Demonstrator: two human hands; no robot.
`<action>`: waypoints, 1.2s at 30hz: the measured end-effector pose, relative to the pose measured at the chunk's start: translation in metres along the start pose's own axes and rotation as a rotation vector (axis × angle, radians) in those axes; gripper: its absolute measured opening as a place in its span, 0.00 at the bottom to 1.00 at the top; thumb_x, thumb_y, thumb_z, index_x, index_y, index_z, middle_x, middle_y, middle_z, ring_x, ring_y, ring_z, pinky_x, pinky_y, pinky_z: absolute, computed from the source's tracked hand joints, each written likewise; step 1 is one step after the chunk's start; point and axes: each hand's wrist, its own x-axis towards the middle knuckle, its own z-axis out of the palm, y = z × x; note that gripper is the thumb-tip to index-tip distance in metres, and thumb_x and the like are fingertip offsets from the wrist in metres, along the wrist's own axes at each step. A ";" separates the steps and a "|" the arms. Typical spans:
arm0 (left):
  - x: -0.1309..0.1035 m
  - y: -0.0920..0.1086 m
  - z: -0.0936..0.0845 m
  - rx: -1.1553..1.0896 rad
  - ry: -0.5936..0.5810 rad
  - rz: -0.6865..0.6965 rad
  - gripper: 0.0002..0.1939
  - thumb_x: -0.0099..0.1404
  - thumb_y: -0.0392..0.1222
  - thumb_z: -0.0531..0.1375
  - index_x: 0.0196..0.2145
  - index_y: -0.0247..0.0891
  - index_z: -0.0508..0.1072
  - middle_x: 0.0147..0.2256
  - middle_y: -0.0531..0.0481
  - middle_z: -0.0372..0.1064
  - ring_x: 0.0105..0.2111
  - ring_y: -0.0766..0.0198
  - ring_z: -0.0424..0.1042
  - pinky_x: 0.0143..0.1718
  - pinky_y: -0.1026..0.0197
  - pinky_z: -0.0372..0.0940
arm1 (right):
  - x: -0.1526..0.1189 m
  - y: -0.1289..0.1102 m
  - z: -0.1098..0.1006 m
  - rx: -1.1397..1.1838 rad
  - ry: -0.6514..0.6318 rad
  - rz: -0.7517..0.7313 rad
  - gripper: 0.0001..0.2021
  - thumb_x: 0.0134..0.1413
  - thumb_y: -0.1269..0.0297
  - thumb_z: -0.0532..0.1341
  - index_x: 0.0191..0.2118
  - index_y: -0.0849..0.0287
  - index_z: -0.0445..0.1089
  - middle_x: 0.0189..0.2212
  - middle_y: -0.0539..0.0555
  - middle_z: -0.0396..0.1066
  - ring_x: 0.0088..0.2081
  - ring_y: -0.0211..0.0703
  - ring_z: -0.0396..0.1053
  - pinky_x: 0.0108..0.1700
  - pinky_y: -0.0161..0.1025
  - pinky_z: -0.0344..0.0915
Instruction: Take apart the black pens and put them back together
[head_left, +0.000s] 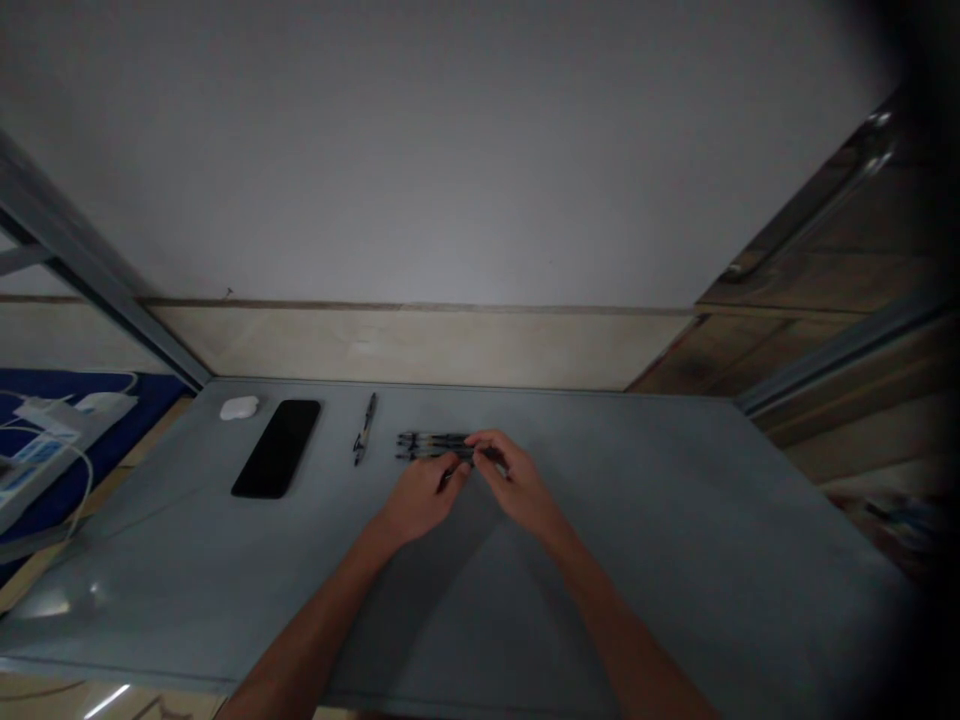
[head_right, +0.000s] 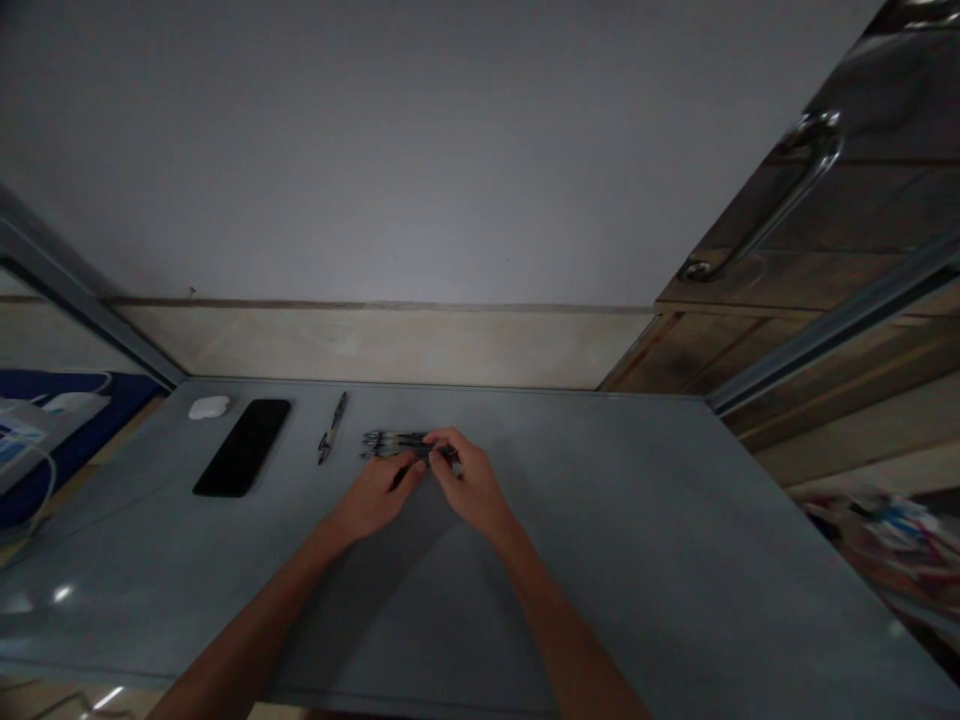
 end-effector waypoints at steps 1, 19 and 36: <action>0.000 0.000 0.000 -0.001 -0.001 0.002 0.17 0.72 0.47 0.47 0.33 0.39 0.70 0.28 0.49 0.72 0.29 0.62 0.72 0.30 0.63 0.56 | 0.000 0.000 0.000 -0.009 -0.004 0.009 0.10 0.61 0.59 0.55 0.43 0.55 0.69 0.36 0.52 0.72 0.37 0.42 0.70 0.34 0.35 0.63; -0.002 -0.004 0.007 0.030 -0.035 0.010 0.14 0.73 0.48 0.47 0.46 0.41 0.69 0.36 0.48 0.75 0.37 0.59 0.75 0.37 0.61 0.63 | 0.002 0.006 0.000 -0.046 0.036 0.031 0.13 0.61 0.54 0.56 0.40 0.56 0.71 0.28 0.50 0.71 0.30 0.41 0.69 0.32 0.36 0.63; -0.003 -0.001 0.006 0.144 0.027 -0.064 0.15 0.73 0.49 0.45 0.42 0.42 0.68 0.31 0.49 0.74 0.32 0.57 0.76 0.30 0.62 0.58 | 0.001 0.008 0.002 0.004 0.060 0.021 0.10 0.63 0.60 0.54 0.45 0.54 0.69 0.42 0.54 0.72 0.40 0.43 0.70 0.40 0.38 0.65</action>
